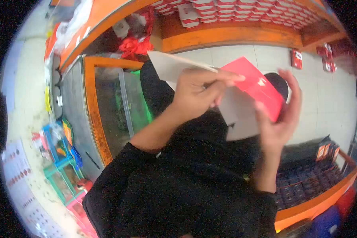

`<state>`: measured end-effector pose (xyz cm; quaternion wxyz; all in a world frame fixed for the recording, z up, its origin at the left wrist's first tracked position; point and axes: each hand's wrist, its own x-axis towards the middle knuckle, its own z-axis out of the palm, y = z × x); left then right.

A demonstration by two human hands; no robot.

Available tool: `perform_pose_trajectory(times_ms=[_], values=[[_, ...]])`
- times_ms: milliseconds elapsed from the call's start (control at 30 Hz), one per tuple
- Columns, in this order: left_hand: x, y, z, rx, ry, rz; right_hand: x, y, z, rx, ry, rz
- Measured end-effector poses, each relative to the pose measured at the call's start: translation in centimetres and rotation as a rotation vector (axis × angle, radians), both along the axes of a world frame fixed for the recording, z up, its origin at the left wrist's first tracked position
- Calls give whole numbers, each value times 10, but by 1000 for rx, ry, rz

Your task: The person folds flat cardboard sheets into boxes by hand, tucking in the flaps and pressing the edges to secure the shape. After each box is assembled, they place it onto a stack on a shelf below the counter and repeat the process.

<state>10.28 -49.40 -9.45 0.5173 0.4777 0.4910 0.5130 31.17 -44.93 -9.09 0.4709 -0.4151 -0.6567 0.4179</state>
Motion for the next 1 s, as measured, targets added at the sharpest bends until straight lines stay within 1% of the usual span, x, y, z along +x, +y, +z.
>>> perform_pose_trajectory(times_ms=[33,67,100,167,200,233,300,333,367,400,433,467,533,567,633,667,700,767,800,833,867,900,967,1000], values=[[12,2,-5,15,31,42,-4,-1,1,43,-87,-6],[22,5,-8,36,61,83,-3,-1,-10,146,-115,-53],[28,9,-7,45,61,46,-1,2,-9,152,-116,-91],[36,16,-5,242,307,120,7,7,-4,-139,145,-185],[40,18,-7,345,343,67,24,17,-8,-208,186,-194],[47,18,-8,381,414,7,37,23,-11,-194,186,-231],[55,19,-22,565,701,-91,63,27,-14,-263,120,-98],[55,19,-29,529,631,-70,64,23,-8,-210,155,-68],[56,19,-34,489,563,-49,64,20,-10,-96,87,-74],[61,25,-30,430,345,60,69,19,-9,45,-25,-31],[64,31,-27,400,234,98,73,18,-7,184,-140,15],[66,36,-23,375,121,139,74,15,-9,194,-147,-14],[65,42,-17,291,-3,297,72,10,-14,298,-69,38],[62,42,-22,300,-9,280,70,8,-13,307,-74,20],[61,37,-28,428,-48,123,68,0,-13,213,45,-101],[65,35,-30,371,-61,154,69,-2,-14,194,112,-122],[67,35,-28,379,-66,136,73,-2,-12,204,110,-139],[64,39,-27,245,-134,150,82,-3,-9,273,22,-99],[65,43,-29,289,-176,153,85,-3,-9,288,16,-118],[63,49,-31,299,-186,132,86,-5,-11,278,86,-73],[59,53,-34,200,-456,118,88,-7,-12,267,154,-26],[59,52,-32,175,-553,84,89,-10,-14,278,146,-40],[59,51,-30,115,-746,23,90,-13,-14,220,195,-7],[59,49,-30,167,-579,53,92,-14,-11,239,142,-30]])
